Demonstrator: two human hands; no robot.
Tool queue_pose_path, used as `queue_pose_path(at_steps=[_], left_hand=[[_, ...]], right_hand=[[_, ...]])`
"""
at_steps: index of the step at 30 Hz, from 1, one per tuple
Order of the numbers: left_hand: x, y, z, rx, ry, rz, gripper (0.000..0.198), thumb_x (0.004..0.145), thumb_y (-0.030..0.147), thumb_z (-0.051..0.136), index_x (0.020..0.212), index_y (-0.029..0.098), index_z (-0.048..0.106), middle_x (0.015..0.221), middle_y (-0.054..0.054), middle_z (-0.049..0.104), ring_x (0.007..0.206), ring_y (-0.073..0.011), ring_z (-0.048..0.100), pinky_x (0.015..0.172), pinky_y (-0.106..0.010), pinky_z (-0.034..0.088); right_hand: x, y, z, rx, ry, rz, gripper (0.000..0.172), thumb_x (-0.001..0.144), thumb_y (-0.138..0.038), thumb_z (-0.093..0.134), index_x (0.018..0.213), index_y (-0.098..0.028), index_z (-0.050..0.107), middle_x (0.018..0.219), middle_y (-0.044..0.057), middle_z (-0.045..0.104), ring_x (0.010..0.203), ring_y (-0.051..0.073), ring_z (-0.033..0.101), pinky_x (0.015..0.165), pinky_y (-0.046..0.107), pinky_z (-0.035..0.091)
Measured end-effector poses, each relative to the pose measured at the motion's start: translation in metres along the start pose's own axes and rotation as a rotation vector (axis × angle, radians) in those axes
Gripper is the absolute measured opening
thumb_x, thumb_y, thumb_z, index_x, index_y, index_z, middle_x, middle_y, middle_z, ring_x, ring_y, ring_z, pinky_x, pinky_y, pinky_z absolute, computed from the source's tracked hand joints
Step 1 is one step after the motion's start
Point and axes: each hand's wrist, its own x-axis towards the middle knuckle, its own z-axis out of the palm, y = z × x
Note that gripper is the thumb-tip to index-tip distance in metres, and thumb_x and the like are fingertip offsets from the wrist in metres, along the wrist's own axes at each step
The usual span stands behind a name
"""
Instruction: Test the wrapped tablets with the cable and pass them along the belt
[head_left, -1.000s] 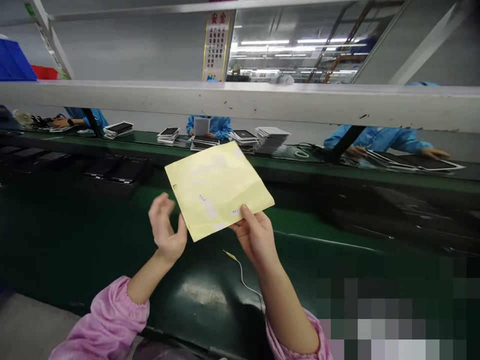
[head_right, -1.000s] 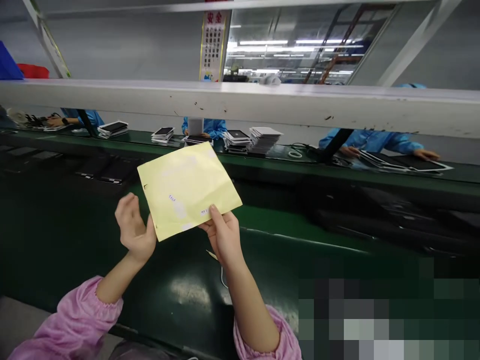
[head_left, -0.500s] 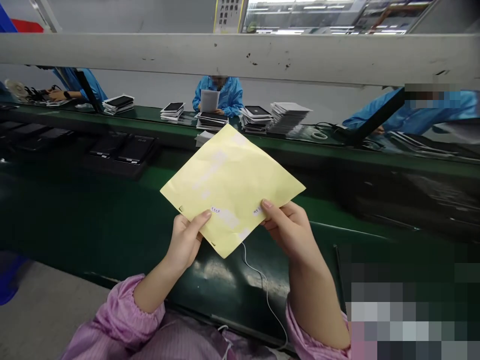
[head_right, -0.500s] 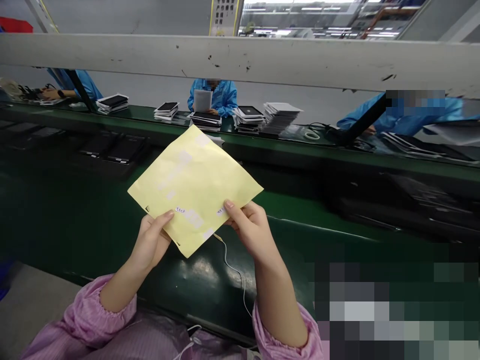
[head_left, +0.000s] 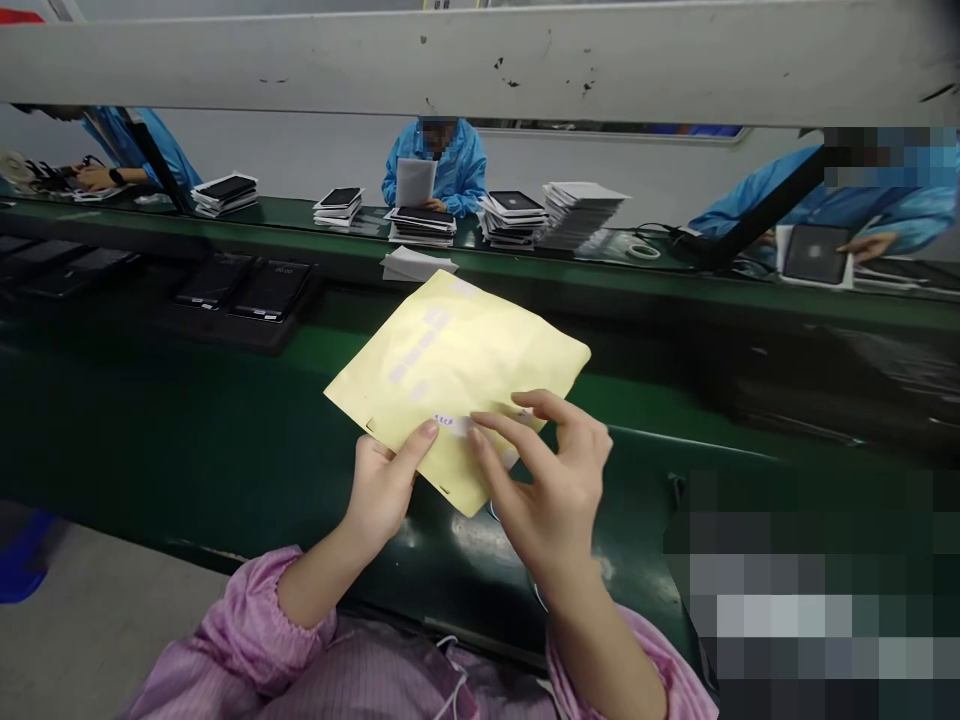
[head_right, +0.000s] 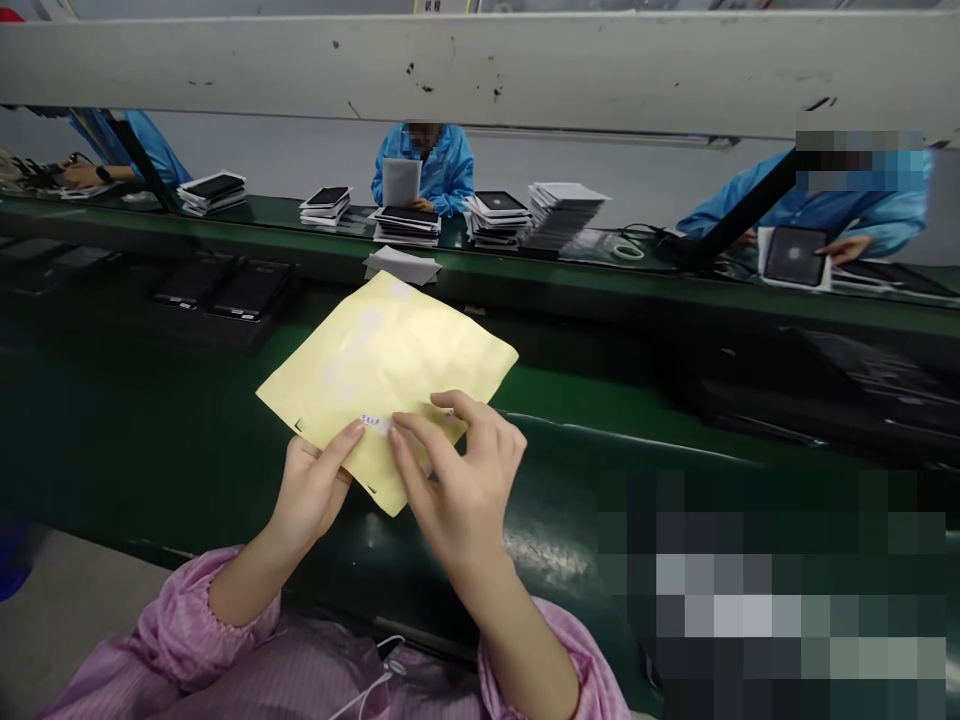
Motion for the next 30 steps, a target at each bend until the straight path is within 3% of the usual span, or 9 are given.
queue_pose_path(at_steps=[2, 4, 7, 11, 21, 26, 30], left_hand=[[-0.002, -0.002, 0.002, 0.003, 0.000, 0.010, 0.040, 0.073, 0.049, 0.090, 0.101, 0.022, 0.082, 0.113, -0.010, 0.080, 0.117, -0.0361, 0.073, 0.104, -0.050, 0.061], [-0.003, -0.002, 0.003, 0.002, 0.004, 0.019, 0.041, 0.073, 0.048, 0.090, 0.104, 0.023, 0.082, 0.115, -0.009, 0.080, 0.120, -0.0361, 0.071, 0.105, -0.050, 0.061], [-0.003, -0.001, 0.004, -0.021, 0.016, 0.030, 0.047, 0.072, 0.047, 0.091, 0.112, 0.026, 0.080, 0.121, -0.008, 0.078, 0.125, -0.0361, 0.068, 0.105, -0.050, 0.062], [-0.002, 0.001, 0.005, -0.034, 0.006, 0.038, 0.051, 0.073, 0.043, 0.092, 0.119, 0.028, 0.078, 0.126, -0.007, 0.077, 0.126, -0.0353, 0.068, 0.105, -0.047, 0.062], [-0.005, -0.003, 0.008, -0.077, 0.011, 0.079, 0.050, 0.082, 0.033, 0.087, 0.129, 0.022, 0.074, 0.129, -0.014, 0.074, 0.125, -0.0336, 0.069, 0.103, -0.041, 0.062], [-0.008, -0.008, 0.011, -0.087, 0.021, 0.074, 0.048, 0.082, 0.035, 0.087, 0.126, 0.021, 0.075, 0.127, -0.014, 0.075, 0.122, -0.0330, 0.071, 0.101, -0.041, 0.062], [-0.009, -0.011, 0.014, -0.074, 0.025, 0.068, 0.044, 0.081, 0.036, 0.087, 0.121, 0.019, 0.078, 0.126, -0.015, 0.075, 0.124, -0.0338, 0.069, 0.104, -0.043, 0.061]], right_hand=[[-0.003, -0.003, 0.000, 0.031, -0.039, 0.013, 0.006, 0.097, -0.026, 0.070, 0.103, -0.026, 0.071, 0.114, 0.006, 0.064, 0.101, 0.024, 0.064, 0.089, 0.042, 0.043], [-0.005, 0.000, -0.001, 0.100, -0.012, 0.090, 0.017, 0.096, -0.028, 0.071, 0.113, -0.027, 0.069, 0.118, 0.008, 0.063, 0.108, 0.026, 0.063, 0.093, 0.043, 0.045], [-0.009, 0.011, -0.006, 0.256, 0.103, 0.333, 0.035, 0.093, -0.032, 0.073, 0.127, -0.027, 0.064, 0.131, 0.010, 0.060, 0.125, 0.030, 0.058, 0.101, 0.046, 0.047], [-0.015, 0.019, -0.010, 0.517, 0.114, 0.582, 0.029, 0.093, -0.035, 0.072, 0.120, -0.027, 0.065, 0.141, 0.011, 0.055, 0.130, 0.029, 0.058, 0.099, 0.044, 0.053], [-0.019, 0.018, -0.009, 0.496, 0.132, 0.521, 0.018, 0.092, -0.030, 0.074, 0.111, -0.029, 0.072, 0.135, 0.009, 0.057, 0.123, 0.028, 0.061, 0.104, 0.052, 0.054], [-0.020, 0.017, -0.008, 0.567, 0.098, 0.578, 0.019, 0.094, -0.033, 0.072, 0.111, -0.027, 0.073, 0.135, 0.010, 0.059, 0.123, 0.027, 0.063, 0.090, 0.041, 0.061], [-0.023, 0.016, -0.007, 0.591, 0.100, 0.585, 0.020, 0.094, -0.030, 0.072, 0.113, -0.029, 0.073, 0.136, 0.009, 0.058, 0.122, 0.025, 0.063, 0.092, 0.039, 0.061]])
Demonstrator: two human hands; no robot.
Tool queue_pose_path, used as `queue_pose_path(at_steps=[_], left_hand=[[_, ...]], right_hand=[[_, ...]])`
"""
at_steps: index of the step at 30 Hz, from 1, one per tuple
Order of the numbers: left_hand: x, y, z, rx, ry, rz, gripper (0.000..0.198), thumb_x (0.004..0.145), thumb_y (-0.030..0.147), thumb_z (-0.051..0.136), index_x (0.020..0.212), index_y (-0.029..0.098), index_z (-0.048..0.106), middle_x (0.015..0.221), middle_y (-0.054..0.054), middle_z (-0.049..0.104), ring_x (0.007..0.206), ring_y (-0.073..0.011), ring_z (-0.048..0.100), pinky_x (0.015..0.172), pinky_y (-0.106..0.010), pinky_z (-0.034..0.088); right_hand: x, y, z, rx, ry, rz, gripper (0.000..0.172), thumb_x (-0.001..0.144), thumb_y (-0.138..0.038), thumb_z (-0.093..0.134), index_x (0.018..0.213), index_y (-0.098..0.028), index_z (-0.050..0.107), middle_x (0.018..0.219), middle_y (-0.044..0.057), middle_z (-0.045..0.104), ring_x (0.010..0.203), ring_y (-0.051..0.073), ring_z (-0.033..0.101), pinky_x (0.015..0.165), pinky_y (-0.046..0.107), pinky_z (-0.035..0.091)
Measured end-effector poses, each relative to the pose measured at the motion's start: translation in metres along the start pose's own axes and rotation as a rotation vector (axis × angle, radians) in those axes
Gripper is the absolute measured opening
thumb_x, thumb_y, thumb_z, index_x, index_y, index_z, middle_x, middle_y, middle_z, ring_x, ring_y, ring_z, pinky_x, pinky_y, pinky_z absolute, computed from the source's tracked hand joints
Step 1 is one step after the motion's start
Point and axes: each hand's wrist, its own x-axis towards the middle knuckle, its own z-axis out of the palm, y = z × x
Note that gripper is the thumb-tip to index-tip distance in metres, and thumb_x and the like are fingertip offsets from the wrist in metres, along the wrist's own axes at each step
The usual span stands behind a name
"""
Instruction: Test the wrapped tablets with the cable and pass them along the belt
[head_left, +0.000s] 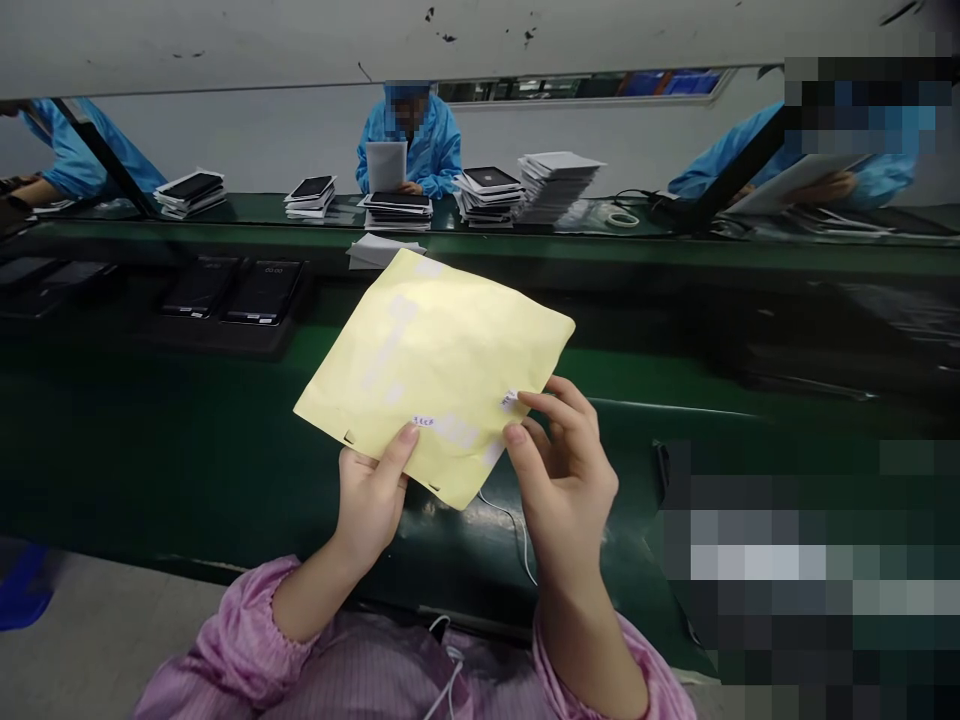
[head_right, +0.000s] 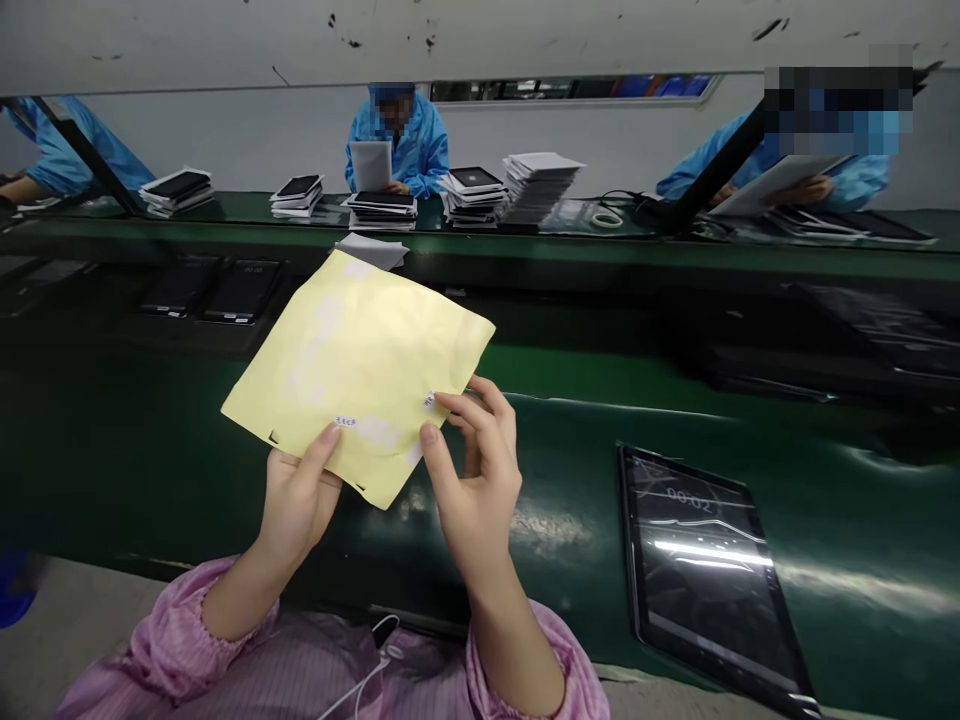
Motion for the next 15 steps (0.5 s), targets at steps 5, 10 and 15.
queue_pose_path(at_steps=[5, 10, 15], left_hand=[[0.0021, -0.0029, 0.0020, 0.017, 0.005, -0.001, 0.041, 0.080, 0.037, 0.088, 0.115, 0.018, 0.080, 0.125, -0.014, 0.076, 0.124, -0.0348, 0.069, 0.104, -0.045, 0.061], [0.0017, -0.0060, 0.0039, 0.016, 0.019, -0.014, 0.048, 0.079, 0.038, 0.088, 0.120, 0.018, 0.077, 0.124, -0.015, 0.076, 0.125, -0.0356, 0.069, 0.105, -0.046, 0.060], [0.0001, -0.0072, 0.0056, -0.018, 0.050, -0.061, 0.072, 0.075, 0.039, 0.091, 0.140, 0.023, 0.064, 0.133, -0.013, 0.072, 0.128, -0.0351, 0.066, 0.104, -0.043, 0.061]], right_hand=[[-0.0017, 0.0037, -0.0012, -0.147, 0.021, -0.145, 0.016, 0.094, -0.026, 0.071, 0.110, -0.028, 0.074, 0.136, 0.008, 0.057, 0.128, 0.029, 0.059, 0.106, 0.052, 0.054], [-0.0038, 0.0082, -0.0018, -0.209, -0.007, -0.140, 0.015, 0.095, -0.028, 0.070, 0.110, -0.027, 0.073, 0.140, 0.009, 0.054, 0.129, 0.031, 0.059, 0.103, 0.053, 0.056], [-0.0053, 0.0099, -0.0007, -0.281, -0.073, -0.204, 0.015, 0.095, -0.029, 0.072, 0.109, -0.026, 0.071, 0.138, 0.010, 0.055, 0.129, 0.031, 0.059, 0.098, 0.048, 0.059]])
